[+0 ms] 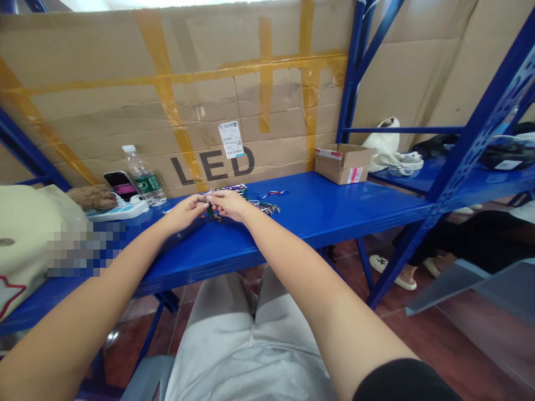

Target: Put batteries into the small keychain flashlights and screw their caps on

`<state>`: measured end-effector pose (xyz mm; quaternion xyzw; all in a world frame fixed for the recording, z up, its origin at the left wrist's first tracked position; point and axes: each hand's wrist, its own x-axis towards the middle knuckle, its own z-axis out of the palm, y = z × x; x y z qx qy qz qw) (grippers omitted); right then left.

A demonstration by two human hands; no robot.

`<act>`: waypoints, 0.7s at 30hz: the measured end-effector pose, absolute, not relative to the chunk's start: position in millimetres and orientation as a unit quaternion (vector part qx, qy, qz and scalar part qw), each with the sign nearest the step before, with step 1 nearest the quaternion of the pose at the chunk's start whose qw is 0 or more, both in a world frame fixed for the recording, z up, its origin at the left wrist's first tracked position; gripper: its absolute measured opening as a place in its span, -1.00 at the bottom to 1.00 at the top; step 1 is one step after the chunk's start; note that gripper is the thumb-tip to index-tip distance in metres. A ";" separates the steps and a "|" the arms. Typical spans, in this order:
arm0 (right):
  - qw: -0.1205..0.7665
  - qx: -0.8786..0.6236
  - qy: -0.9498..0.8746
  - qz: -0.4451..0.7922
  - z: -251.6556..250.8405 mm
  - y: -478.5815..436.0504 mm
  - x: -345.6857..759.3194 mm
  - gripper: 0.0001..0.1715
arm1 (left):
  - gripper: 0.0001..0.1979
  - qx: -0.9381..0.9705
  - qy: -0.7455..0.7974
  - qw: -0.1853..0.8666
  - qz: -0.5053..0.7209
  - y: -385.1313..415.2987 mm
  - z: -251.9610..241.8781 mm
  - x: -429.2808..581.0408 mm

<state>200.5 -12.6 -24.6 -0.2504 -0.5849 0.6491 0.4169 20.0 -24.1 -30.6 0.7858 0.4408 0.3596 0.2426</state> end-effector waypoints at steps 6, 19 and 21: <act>0.412 -0.256 -0.586 0.648 -25.5 -11.5 200.0 -0.84 | -0.62 0.791 0.440 0.231 0.356 -19.6 -33.9 16.5; 0.447 -0.315 -0.405 0.733 -12.0 -3.8 208.6 -0.75 | -0.72 0.840 0.436 0.059 0.317 -41.4 -21.0 26.2; 0.439 -0.310 -0.421 0.731 -11.9 -5.6 208.8 -0.74 | -0.69 0.842 0.434 0.046 0.317 -41.7 -20.9 26.8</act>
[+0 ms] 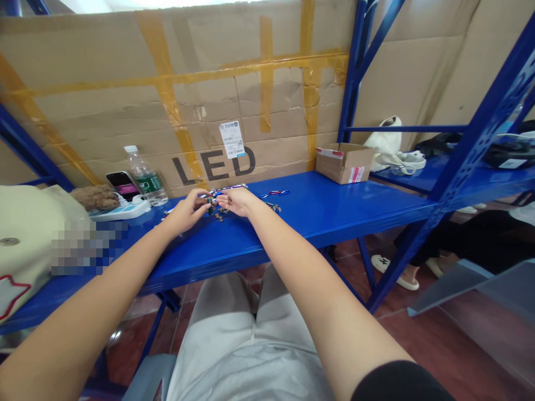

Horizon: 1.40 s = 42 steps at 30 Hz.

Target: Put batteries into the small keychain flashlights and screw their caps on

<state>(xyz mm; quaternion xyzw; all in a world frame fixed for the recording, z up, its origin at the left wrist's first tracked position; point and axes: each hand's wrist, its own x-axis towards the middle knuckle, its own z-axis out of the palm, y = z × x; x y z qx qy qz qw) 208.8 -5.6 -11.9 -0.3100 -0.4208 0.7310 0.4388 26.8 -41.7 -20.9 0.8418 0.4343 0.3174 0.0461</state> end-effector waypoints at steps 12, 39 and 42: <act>0.435 -0.295 -0.467 0.711 -10.1 -13.3 209.9 -0.71 | -0.69 0.843 0.437 0.007 0.313 -41.0 -20.3 26.2; 0.425 -0.361 -0.553 0.620 -14.0 -9.1 208.2 -0.75 | -0.71 0.849 0.433 0.003 0.301 -39.7 -22.5 25.8; 0.424 -0.415 -0.591 0.547 -13.2 -9.0 208.1 -0.73 | -0.72 0.853 0.430 -0.002 0.297 -39.4 -22.5 25.4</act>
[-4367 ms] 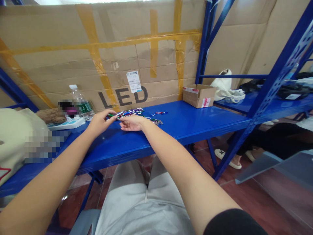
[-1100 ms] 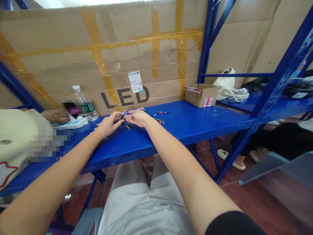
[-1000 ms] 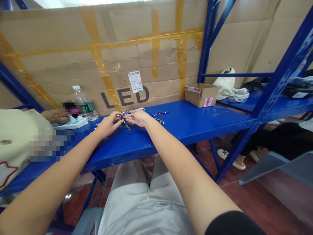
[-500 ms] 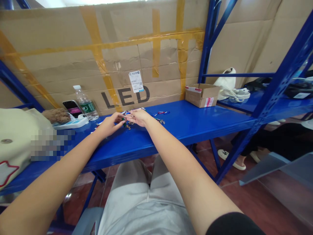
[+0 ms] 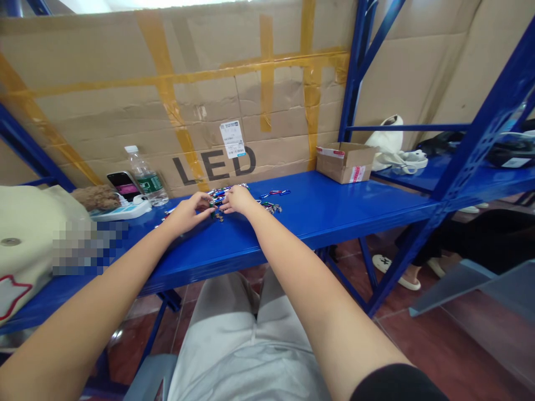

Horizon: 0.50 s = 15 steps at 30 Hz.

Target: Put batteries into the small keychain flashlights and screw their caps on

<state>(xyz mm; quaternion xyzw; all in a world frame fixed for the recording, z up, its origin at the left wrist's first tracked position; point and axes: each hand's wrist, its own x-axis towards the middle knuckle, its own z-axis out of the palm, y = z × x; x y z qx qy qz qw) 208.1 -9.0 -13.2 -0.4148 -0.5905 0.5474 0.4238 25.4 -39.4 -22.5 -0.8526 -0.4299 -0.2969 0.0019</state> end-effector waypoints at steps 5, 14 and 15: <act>0.415 -0.367 -0.719 0.419 -11.7 -10.1 210.1 -0.66 | -0.71 -0.841 -0.438 -0.030 -0.315 -40.9 -21.8 27.0; 0.437 -0.282 -0.786 0.333 -24.7 -4.7 204.2 -0.81 | -0.65 -0.805 -0.458 -0.115 -0.358 -36.5 -24.8 21.8; 0.439 -0.277 -0.787 0.334 -26.1 -4.4 203.6 -0.80 | -0.64 -0.802 -0.461 -0.118 -0.362 -35.7 -25.3 21.2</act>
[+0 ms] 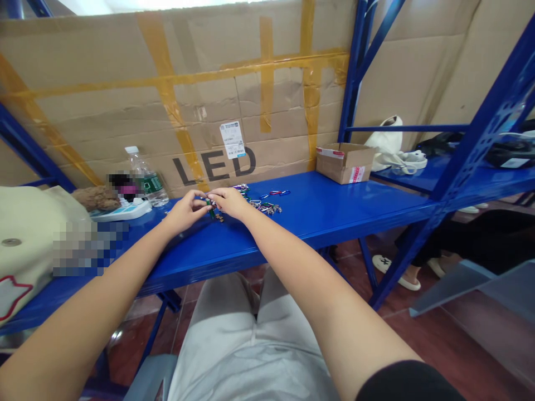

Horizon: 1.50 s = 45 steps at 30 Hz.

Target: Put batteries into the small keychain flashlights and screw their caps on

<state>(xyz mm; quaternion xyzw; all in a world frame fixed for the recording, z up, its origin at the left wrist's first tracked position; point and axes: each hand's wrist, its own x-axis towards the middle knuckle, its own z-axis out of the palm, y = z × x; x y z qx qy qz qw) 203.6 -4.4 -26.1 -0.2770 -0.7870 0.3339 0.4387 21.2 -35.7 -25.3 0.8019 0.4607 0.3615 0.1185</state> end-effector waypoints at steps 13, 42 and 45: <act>0.415 -0.285 -0.799 0.328 -28.3 -5.6 199.2 -0.55 | -0.66 0.797 0.464 0.127 0.365 -37.4 -23.9 23.4; 0.360 -0.353 -0.581 0.639 -10.2 -11.8 222.2 -0.66 | -0.76 0.846 0.444 0.003 0.296 -40.8 -20.8 23.7; 0.349 -0.334 -0.598 0.640 -10.5 -13.6 222.4 -0.68 | -0.77 0.848 0.440 0.006 0.296 -41.2 -20.6 24.3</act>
